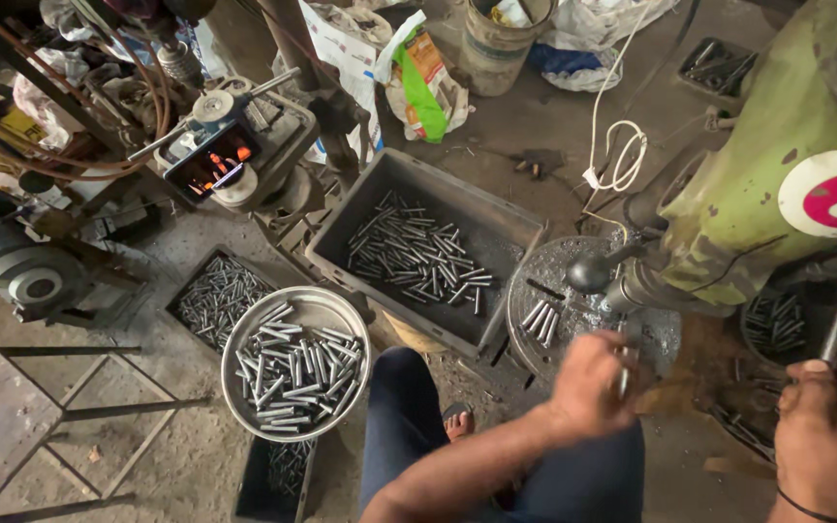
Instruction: The person sits at a bench drill press, places metal pins one at a time into the fixture, and pulls the lever to drill them. Finished pins are moved into a tray, and the person occasionally wipes parts and hands with a cloth.
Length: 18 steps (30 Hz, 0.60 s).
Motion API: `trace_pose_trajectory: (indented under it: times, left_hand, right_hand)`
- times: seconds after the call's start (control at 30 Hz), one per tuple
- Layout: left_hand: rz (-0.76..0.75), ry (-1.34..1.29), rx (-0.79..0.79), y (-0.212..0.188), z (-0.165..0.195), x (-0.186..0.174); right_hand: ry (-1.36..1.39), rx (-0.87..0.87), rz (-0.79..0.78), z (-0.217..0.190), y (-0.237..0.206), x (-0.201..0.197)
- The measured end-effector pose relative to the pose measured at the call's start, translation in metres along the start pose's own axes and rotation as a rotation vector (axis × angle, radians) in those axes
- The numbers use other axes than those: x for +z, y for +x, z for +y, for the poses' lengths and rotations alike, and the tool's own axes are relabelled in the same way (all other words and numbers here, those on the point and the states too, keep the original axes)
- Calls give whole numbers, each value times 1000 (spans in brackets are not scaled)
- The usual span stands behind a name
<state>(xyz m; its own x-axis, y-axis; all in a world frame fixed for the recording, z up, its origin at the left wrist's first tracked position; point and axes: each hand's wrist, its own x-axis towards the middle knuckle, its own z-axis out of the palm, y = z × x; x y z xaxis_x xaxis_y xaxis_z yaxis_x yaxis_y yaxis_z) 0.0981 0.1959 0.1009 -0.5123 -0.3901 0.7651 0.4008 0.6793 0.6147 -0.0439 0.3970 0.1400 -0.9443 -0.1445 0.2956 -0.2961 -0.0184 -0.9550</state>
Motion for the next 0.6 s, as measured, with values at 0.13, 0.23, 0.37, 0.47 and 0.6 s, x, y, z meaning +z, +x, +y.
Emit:
trace_pose_trajectory:
  times: [0.13,0.23,0.37,0.47,0.6]
  left_hand:
    - [-79,-233,193,51,63,13]
    - [-147,-272,175,102,101,33]
    - [-315,36,18,164,117,73]
    - [-460,215,-65,189,111,101]
    - [-560,318,-100,200,100,129]
  right_hand:
    - [-146,-79,-25,6,0,-5]
    - [-225,-144,-21,3,1,-3]
    - [-290,-207,-21,-2,1,-4]
    - [-344,-269,-17,-2,1,-5]
    - [-424,-341,0,2,5,-5]
